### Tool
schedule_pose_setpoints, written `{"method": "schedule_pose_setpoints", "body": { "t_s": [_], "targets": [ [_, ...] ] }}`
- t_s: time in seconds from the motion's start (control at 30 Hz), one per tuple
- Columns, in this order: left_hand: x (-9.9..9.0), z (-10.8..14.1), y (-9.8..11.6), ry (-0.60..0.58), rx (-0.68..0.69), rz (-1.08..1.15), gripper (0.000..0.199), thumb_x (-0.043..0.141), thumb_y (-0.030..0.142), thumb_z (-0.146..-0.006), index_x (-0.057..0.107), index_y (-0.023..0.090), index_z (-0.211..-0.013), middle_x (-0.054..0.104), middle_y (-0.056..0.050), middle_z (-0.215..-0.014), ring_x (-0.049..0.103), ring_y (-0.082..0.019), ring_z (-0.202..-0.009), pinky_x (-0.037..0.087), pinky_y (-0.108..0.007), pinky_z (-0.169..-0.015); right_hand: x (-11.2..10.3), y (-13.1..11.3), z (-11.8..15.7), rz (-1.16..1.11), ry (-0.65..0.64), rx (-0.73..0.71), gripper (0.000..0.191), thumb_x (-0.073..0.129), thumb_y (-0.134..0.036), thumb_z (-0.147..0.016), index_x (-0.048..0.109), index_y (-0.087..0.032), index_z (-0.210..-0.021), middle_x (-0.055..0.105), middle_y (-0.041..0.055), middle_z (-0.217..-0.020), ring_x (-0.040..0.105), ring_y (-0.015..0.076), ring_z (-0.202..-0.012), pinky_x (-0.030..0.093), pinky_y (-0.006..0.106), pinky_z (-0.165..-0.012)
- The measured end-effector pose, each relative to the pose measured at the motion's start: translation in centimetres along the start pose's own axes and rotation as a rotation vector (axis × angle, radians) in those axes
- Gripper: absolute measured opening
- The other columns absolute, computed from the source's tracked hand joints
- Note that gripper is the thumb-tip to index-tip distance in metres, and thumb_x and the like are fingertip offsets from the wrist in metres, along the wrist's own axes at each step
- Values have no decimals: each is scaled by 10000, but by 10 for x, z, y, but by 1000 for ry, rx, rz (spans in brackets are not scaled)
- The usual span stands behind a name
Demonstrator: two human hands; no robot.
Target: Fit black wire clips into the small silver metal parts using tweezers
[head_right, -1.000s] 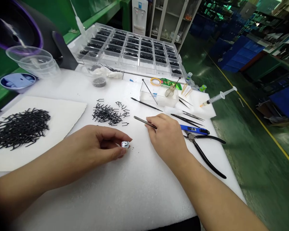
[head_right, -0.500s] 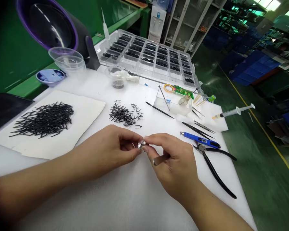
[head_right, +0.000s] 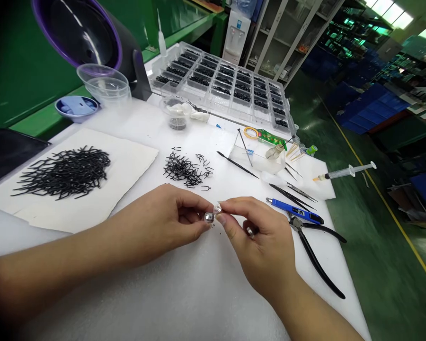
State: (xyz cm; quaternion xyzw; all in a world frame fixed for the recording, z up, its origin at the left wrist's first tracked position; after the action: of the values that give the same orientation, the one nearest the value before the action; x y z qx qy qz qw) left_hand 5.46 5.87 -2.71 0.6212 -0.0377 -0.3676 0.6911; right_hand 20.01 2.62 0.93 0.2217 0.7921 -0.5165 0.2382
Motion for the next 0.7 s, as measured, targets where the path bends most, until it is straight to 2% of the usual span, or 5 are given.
{"method": "schedule_pose_setpoints", "body": {
  "t_s": [0.17,0.33,0.5,0.6,0.7],
  "targets": [
    [1,1,-1,-24,-28,-10,217,593,303,-819,803,265,-859,658,46,-599,533,-114,-547,369,-216,-485,1,-3,2,-27,-26,-33,177,741,-146,-881,759,-273,-1002,790,-3,-1000,740,144,-856,593,232,-602],
    [0,2,1,-50,-82,8,221,602,272,-808,810,281,-881,640,62,-599,522,-103,-552,384,-202,-491,2,-11,3,-25,-30,-94,180,740,-107,-868,761,-228,-1001,789,30,-972,744,146,-849,574,215,-565],
    [1,1,2,-43,-25,-29,222,579,256,-806,801,270,-806,649,60,-600,529,-115,-576,386,-224,-509,5,-25,3,7,-32,-219,184,717,-21,-852,767,-156,-967,787,68,-951,744,126,-834,623,215,-760],
    [1,0,-3,-15,-8,-31,230,568,259,-802,795,279,-778,639,65,-584,523,-121,-573,391,-232,-510,7,-31,2,41,-31,-276,184,711,9,-836,770,-128,-944,793,89,-950,742,119,-805,594,181,-637],
    [3,-1,-8,-30,-37,-2,210,587,285,-807,796,302,-794,663,75,-592,556,-124,-567,405,-236,-509,6,-30,2,31,-24,-279,183,712,-7,-841,768,-142,-952,796,81,-940,733,116,-766,510,186,-488]
  ]
}}
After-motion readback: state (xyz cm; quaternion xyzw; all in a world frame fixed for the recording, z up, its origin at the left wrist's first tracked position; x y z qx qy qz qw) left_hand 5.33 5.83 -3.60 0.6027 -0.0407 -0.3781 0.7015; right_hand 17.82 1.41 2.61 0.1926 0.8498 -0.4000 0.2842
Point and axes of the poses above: each hand's wrist, its own z-axis away from the middle knuckle, its own x-axis out of the palm, y = z × x, the point moved 8 cm from there along -z, towards the middle knuckle
